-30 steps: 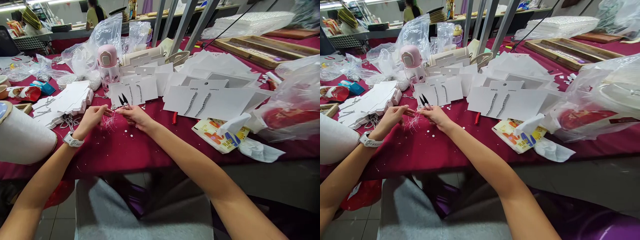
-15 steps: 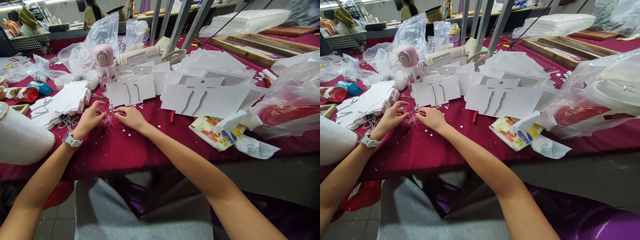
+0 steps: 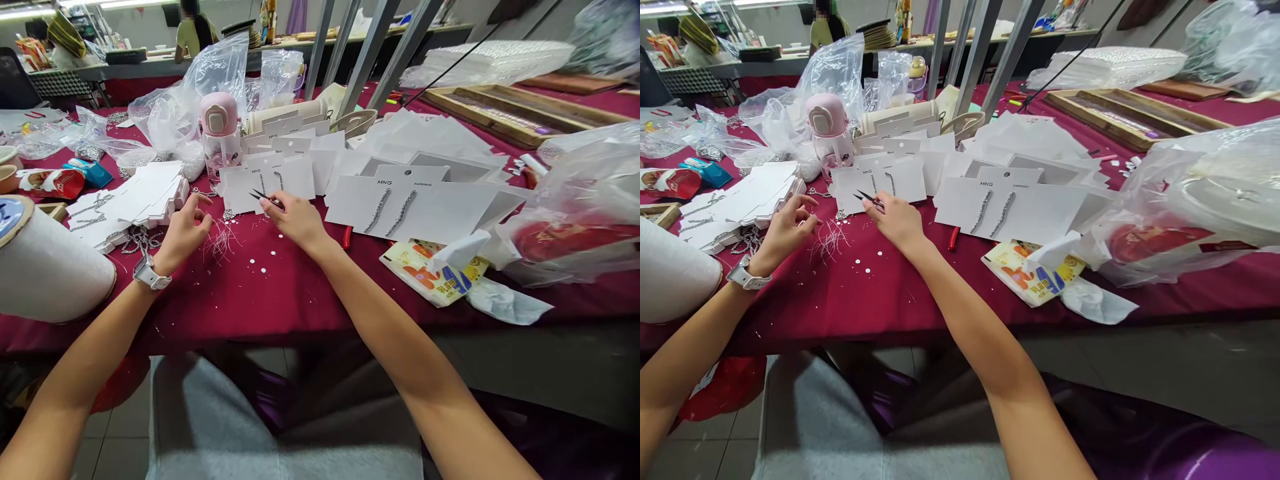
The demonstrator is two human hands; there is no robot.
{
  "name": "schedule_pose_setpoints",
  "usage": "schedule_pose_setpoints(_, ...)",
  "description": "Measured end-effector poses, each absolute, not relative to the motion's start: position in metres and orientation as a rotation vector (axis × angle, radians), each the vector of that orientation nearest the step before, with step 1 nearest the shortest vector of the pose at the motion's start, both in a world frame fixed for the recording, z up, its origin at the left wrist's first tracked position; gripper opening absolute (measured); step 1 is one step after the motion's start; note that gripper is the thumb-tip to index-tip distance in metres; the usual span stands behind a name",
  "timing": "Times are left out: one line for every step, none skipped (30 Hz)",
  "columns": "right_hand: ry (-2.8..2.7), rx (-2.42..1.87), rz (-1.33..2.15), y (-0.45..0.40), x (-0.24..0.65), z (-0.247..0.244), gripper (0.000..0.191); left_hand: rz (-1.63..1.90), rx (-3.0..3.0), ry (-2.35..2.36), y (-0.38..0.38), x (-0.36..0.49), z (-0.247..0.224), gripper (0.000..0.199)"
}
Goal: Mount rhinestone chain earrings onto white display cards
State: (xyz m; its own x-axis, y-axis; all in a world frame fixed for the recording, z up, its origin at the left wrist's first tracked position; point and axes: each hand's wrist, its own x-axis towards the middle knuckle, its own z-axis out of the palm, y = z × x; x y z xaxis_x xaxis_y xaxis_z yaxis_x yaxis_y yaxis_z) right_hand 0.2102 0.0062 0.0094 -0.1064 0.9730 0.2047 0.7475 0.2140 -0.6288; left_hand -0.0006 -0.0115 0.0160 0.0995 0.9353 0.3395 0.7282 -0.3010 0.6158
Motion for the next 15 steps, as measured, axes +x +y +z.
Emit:
schedule_pose_setpoints(-1.900, -1.613, 0.478, 0.008, 0.213, 0.009, 0.037, 1.032, 2.098, 1.636, -0.011, -0.001, 0.016, 0.030)
schedule_pose_setpoints(-1.885, -1.623, 0.464, 0.009, 0.214, 0.009, 0.035, 1.044, 2.110, 1.630, -0.011, -0.001, 0.015, 0.028)
schedule_pose_setpoints(-1.865, -1.620, 0.456, 0.010, 0.215, 0.008, 0.033, 1.051, 2.127, 1.626, -0.011, -0.001, 0.015, 0.027)
schedule_pose_setpoints(-1.839, -1.613, 0.450, 0.011, 0.215, 0.008, 0.031, 1.044, 2.161, 1.624, -0.012, 0.000, 0.014, 0.025)
schedule_pose_setpoints(-1.805, -1.615, 0.437, 0.012, 0.214, 0.009, 0.028, 1.009, 2.221, 1.629, -0.014, 0.002, 0.014, 0.024)
schedule_pose_setpoints(-1.767, -1.626, 0.418, 0.012, 0.212, 0.012, 0.025, 0.954, 2.306, 1.630, -0.017, 0.005, 0.012, 0.024)
schedule_pose_setpoints(-1.730, -1.638, 0.392, 0.012, 0.209, 0.015, 0.023, 0.854, 2.420, 1.634, -0.022, 0.008, 0.011, 0.023)
schedule_pose_setpoints(-1.701, -1.638, 0.378, 0.012, 0.205, 0.021, 0.022, 0.693, 2.554, 1.642, -0.026, 0.013, 0.009, 0.025)
schedule_pose_setpoints(-1.690, -1.613, 0.392, 0.010, 0.199, 0.028, 0.021, 0.544, 2.697, 1.591, -0.032, 0.017, 0.007, 0.025)
schedule_pose_setpoints(-1.695, -1.554, 0.449, 0.008, 0.193, 0.035, 0.022, 0.400, 2.812, 1.497, -0.037, 0.022, 0.005, 0.025)
schedule_pose_setpoints(-1.720, -1.452, 0.575, 0.006, 0.184, 0.043, 0.022, 0.301, 2.898, 1.400, -0.042, 0.027, 0.003, 0.025)
schedule_pose_setpoints(-1.727, -1.345, 0.765, 0.003, 0.174, 0.051, 0.020, 0.207, 2.966, 1.265, -0.047, 0.031, 0.001, 0.024)
schedule_pose_setpoints(-1.715, -1.267, 0.968, 0.000, 0.163, 0.056, 0.017, 0.142, 3.012, 1.152, -0.050, 0.034, -0.001, 0.024)
schedule_pose_setpoints(-1.712, -1.217, 1.172, -0.002, 0.151, 0.060, 0.017, 0.104, 3.035, 1.076, -0.053, 0.037, -0.003, 0.025)
schedule_pose_setpoints(-1.710, -1.174, 1.353, -0.003, 0.138, 0.062, 0.017, 0.074, 3.041, 1.025, -0.054, 0.039, -0.004, 0.026)
